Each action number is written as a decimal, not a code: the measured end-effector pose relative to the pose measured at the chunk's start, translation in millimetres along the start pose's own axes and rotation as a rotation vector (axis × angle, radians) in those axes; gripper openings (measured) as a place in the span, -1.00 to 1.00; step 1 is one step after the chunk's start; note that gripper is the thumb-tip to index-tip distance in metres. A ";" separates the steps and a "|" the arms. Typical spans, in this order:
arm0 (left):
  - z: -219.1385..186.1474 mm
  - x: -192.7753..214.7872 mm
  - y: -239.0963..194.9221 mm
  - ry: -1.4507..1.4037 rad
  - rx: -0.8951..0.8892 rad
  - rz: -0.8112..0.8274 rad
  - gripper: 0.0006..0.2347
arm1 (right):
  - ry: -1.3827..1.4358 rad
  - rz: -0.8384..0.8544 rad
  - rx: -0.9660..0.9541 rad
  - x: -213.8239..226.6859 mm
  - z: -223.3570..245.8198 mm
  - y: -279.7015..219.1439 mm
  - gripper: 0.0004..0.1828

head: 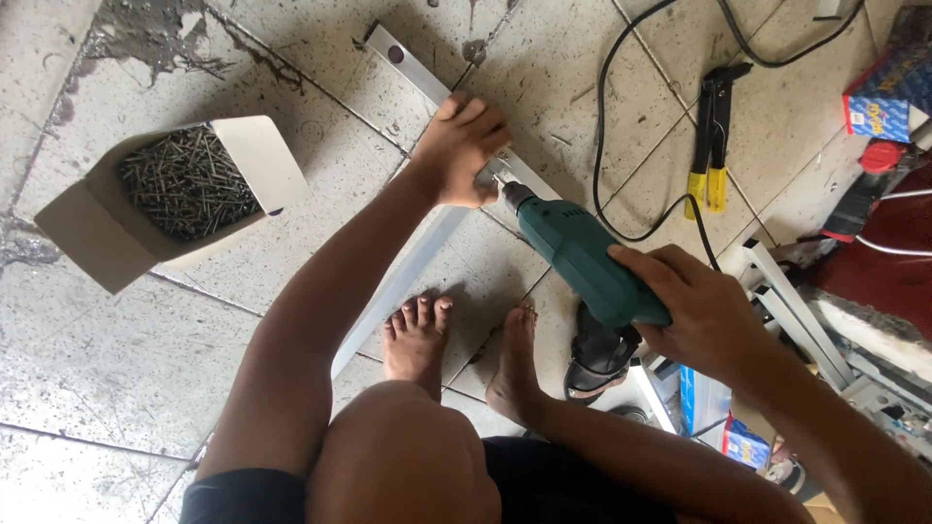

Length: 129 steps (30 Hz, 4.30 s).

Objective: Assembling aluminum frame components by drilling holes and fastening them with a manual rivet gun.

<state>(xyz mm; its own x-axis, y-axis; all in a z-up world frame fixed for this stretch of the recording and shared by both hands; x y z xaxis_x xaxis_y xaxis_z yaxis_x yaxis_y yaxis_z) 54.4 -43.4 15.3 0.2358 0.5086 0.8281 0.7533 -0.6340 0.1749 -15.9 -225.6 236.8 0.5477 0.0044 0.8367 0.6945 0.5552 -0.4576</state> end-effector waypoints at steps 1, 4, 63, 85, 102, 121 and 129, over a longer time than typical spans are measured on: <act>-1.6 0.8 1.9 0.000 -0.007 -0.001 -0.48 | -0.002 -0.004 -0.006 4.4 -0.3 1.7 -0.11; -0.3 1.4 5.3 -0.010 0.000 -0.003 -0.52 | 0.016 0.025 -0.018 9.6 -4.2 8.8 -0.07; -12.2 -9.5 -11.7 0.083 0.000 -0.014 -0.30 | 0.241 -0.182 -0.119 29.7 -18.2 -33.5 -0.11; -6.5 -6.0 19.7 0.063 0.057 0.031 -0.24 | 0.285 -0.038 -0.152 -13.0 -32.2 -25.4 -0.06; -10.0 16.7 16.0 -0.043 0.034 -0.065 -0.45 | 0.106 -0.170 -0.082 8.8 -19.2 -16.9 -0.20; -1.5 4.5 23.8 -0.015 0.018 0.069 -0.36 | 0.046 -0.139 -0.024 23.7 -13.4 -5.0 -0.15; 0.0 8.9 31.7 0.028 0.005 0.084 -0.40 | 0.055 -0.043 -0.016 25.5 -30.6 7.8 -0.13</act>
<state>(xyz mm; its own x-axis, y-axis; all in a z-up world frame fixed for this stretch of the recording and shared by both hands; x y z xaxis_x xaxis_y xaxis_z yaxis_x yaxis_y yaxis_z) 80.4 -58.9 28.2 0.2811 0.4367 0.8546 0.7348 -0.6707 0.1011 17.8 -246.6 245.4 0.5417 -0.0650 0.8380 0.7251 0.5404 -0.4269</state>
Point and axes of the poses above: each hand's wrist, its own y-axis towards the middle knuckle, its own x-axis out of the back of the hand, z = x × y, the point moved 7 cm from there along y, towards the middle knuckle, and after that the axes turned 4 degrees about -y, right-handed, at the moved point
